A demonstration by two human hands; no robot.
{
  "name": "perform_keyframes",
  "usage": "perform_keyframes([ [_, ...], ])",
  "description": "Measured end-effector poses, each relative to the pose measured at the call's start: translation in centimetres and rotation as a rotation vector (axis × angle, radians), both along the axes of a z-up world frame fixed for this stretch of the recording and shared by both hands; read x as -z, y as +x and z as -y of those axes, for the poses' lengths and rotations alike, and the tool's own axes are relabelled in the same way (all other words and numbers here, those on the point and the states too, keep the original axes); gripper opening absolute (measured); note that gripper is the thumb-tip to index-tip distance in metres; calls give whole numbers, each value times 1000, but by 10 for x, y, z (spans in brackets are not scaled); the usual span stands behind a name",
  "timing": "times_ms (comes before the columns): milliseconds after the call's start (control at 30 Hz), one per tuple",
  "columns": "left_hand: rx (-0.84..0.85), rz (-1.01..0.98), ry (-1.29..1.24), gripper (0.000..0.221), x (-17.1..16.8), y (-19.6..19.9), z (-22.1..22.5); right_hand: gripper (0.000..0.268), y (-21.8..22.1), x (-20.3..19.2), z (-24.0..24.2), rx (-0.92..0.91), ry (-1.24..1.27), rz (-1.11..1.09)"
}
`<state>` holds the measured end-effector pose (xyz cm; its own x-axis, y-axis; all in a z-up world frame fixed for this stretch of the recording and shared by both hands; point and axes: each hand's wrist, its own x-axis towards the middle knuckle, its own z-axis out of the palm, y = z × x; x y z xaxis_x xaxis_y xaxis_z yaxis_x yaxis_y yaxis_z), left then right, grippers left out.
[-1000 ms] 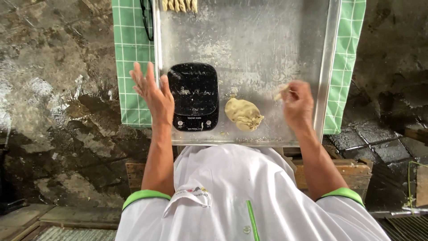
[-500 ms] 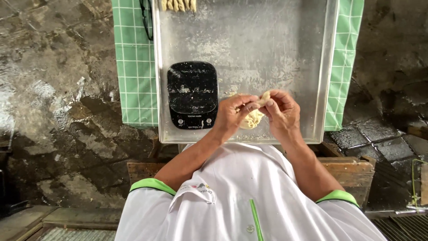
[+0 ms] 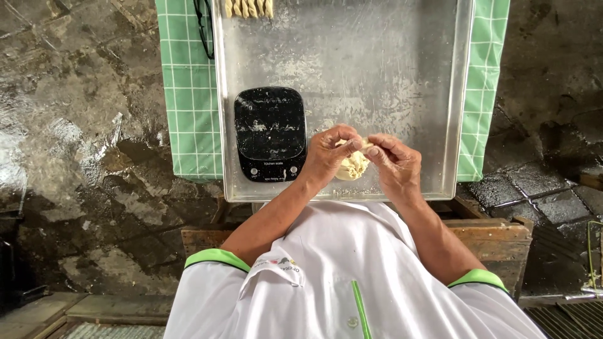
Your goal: Shaping small pieces of dough into thin strips by rolling them on a tray and arranging them in rows.
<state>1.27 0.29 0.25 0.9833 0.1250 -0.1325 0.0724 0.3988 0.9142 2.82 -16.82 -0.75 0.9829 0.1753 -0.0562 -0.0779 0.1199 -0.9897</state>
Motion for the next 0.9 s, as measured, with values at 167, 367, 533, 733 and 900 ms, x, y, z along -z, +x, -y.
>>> perform_keyframes([
  [167,-18,-56,-11,17,-12,-3,3,30,4,13,12,-51,-82,132],
  [367,135,-101,-79,33,-19,-15,8,39,10,23,9,-123,-149,387],
  [533,179,-73,-145,30,-25,-14,8,26,20,2,11,-104,-212,505],
  [733,47,277,395,17,-9,2,20,56,18,5,4,-261,487,-2],
  [900,-81,646,968,19,35,14,10,60,27,-16,6,-182,-105,48],
])
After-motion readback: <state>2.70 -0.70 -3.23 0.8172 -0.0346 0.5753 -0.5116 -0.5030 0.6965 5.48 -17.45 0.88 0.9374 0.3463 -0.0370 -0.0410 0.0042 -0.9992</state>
